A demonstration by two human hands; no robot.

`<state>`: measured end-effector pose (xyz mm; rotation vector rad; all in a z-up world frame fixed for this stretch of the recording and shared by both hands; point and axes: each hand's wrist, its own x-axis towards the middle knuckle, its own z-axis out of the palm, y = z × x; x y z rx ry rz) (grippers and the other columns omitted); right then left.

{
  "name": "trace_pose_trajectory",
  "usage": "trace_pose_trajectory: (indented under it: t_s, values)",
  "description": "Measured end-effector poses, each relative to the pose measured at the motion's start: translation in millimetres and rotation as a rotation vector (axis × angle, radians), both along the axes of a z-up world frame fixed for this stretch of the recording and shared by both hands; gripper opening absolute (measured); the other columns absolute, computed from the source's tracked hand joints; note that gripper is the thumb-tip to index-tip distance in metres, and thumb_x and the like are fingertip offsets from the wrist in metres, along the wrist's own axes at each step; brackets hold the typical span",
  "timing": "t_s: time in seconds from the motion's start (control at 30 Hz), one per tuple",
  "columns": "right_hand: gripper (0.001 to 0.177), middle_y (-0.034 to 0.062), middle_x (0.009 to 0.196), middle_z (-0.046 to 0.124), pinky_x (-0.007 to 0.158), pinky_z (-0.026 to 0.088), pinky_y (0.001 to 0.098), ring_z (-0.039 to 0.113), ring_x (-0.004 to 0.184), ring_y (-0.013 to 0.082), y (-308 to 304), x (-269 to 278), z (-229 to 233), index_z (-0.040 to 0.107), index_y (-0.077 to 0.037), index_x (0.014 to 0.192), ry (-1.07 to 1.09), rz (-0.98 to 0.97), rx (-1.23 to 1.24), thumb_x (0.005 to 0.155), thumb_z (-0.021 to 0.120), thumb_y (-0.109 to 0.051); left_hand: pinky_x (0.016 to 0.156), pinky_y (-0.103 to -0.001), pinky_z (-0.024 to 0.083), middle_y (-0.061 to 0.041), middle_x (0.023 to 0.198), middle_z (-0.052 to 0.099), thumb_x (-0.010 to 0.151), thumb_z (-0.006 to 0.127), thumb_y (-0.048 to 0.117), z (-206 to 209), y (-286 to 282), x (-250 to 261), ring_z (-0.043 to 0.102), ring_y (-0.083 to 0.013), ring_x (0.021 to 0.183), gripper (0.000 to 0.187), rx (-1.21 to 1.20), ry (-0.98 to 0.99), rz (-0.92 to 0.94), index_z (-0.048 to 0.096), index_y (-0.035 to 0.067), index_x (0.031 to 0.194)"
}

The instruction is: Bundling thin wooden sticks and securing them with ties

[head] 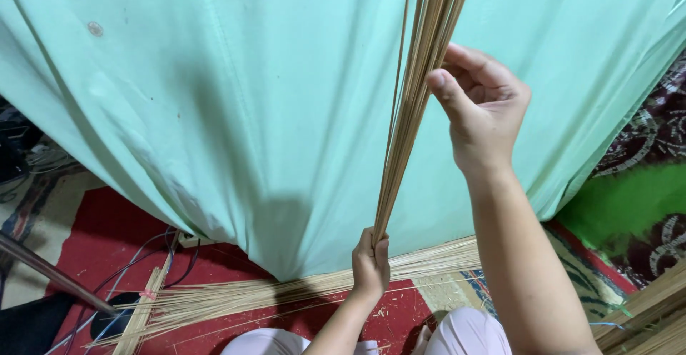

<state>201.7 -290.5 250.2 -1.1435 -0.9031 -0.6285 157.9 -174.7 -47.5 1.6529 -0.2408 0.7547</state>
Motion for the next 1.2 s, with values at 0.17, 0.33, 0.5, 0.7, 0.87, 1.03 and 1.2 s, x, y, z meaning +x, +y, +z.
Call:
trace_pose_trajectory:
  t_s: [0.17, 0.33, 0.5, 0.7, 0.87, 1.03, 1.2]
  values:
    - [0.013, 0.0095, 0.094, 0.068, 0.071, 0.055, 0.0225, 0.06, 0.075, 0.0123, 12, -6, 10, 0.071, 0.003, 0.104, -0.119, -0.301, 0.008, 0.107, 0.068, -0.009, 0.048, -0.029, 0.033, 0.004, 0.063, 0.042, 0.106, 0.042, 0.045, -4, 2, 4, 0.037, -0.0094, 0.052, 0.042, -0.05, -0.032, -0.043, 0.056, 0.007, 0.094]
    - [0.019, 0.0083, 0.092, 0.062, 0.071, 0.052, 0.0256, 0.057, 0.075, 0.0139, 4, -1, 11, 0.063, 0.001, 0.099, -0.194, -0.366, -0.061, 0.112, 0.06, -0.012, 0.048, -0.03, 0.037, 0.002, 0.063, 0.048, 0.106, 0.044, 0.038, -2, 5, 2, 0.043, -0.0117, 0.051, 0.036, -0.005, -0.016, -0.011, 0.057, 0.007, 0.094]
    - [0.022, 0.0071, 0.089, 0.058, 0.07, 0.052, 0.0261, 0.056, 0.074, 0.0139, -10, 7, 7, 0.057, -0.003, 0.101, -0.176, -0.419, -0.033, 0.115, 0.054, -0.019, 0.051, -0.031, 0.039, 0.003, 0.065, 0.049, 0.106, 0.036, 0.048, -14, 4, 7, 0.046, -0.0117, 0.053, 0.046, 0.037, 0.0, -0.017, 0.056, 0.008, 0.1]
    - [0.02, 0.0093, 0.094, 0.059, 0.071, 0.054, 0.0298, 0.059, 0.077, 0.0176, -36, 20, -1, 0.054, -0.003, 0.109, -0.191, -0.48, -0.001, 0.118, 0.051, -0.02, 0.048, -0.028, 0.039, 0.002, 0.067, 0.051, 0.105, 0.038, 0.051, -7, 5, 5, 0.044, -0.0101, 0.052, 0.048, 0.055, -0.016, -0.006, 0.057, 0.007, 0.101]
    - [0.023, 0.0006, 0.084, 0.061, 0.074, 0.057, 0.0292, 0.067, 0.08, 0.0164, -64, 33, -7, 0.058, -0.014, 0.098, -0.007, -0.371, 0.199, 0.111, 0.062, -0.032, 0.047, -0.027, 0.039, 0.004, 0.067, 0.054, 0.105, 0.041, 0.05, -9, 2, 10, 0.044, -0.0089, 0.05, 0.043, 0.038, -0.04, -0.013, 0.057, 0.01, 0.101]
    - [0.02, -0.0005, 0.095, 0.068, 0.076, 0.064, 0.0277, 0.072, 0.09, 0.0136, -88, 19, 5, 0.062, -0.015, 0.099, 0.205, -0.198, 0.423, 0.102, 0.065, -0.034, 0.046, -0.029, 0.036, 0.004, 0.065, 0.053, 0.104, 0.04, 0.049, -12, 10, 18, 0.045, -0.0094, 0.049, 0.042, 0.017, 0.009, -0.005, 0.057, 0.011, 0.105]
    - [0.022, 0.0044, 0.09, 0.073, 0.067, 0.062, 0.0188, 0.071, 0.074, 0.0101, -124, 40, -7, 0.066, -0.008, 0.096, 0.245, -0.053, 0.606, 0.105, 0.057, -0.026, 0.043, -0.026, 0.033, 0.007, 0.062, 0.045, 0.103, 0.035, 0.059, -15, 21, 32, 0.04, -0.0076, 0.046, 0.052, -0.018, -0.005, -0.002, 0.055, 0.011, 0.101]
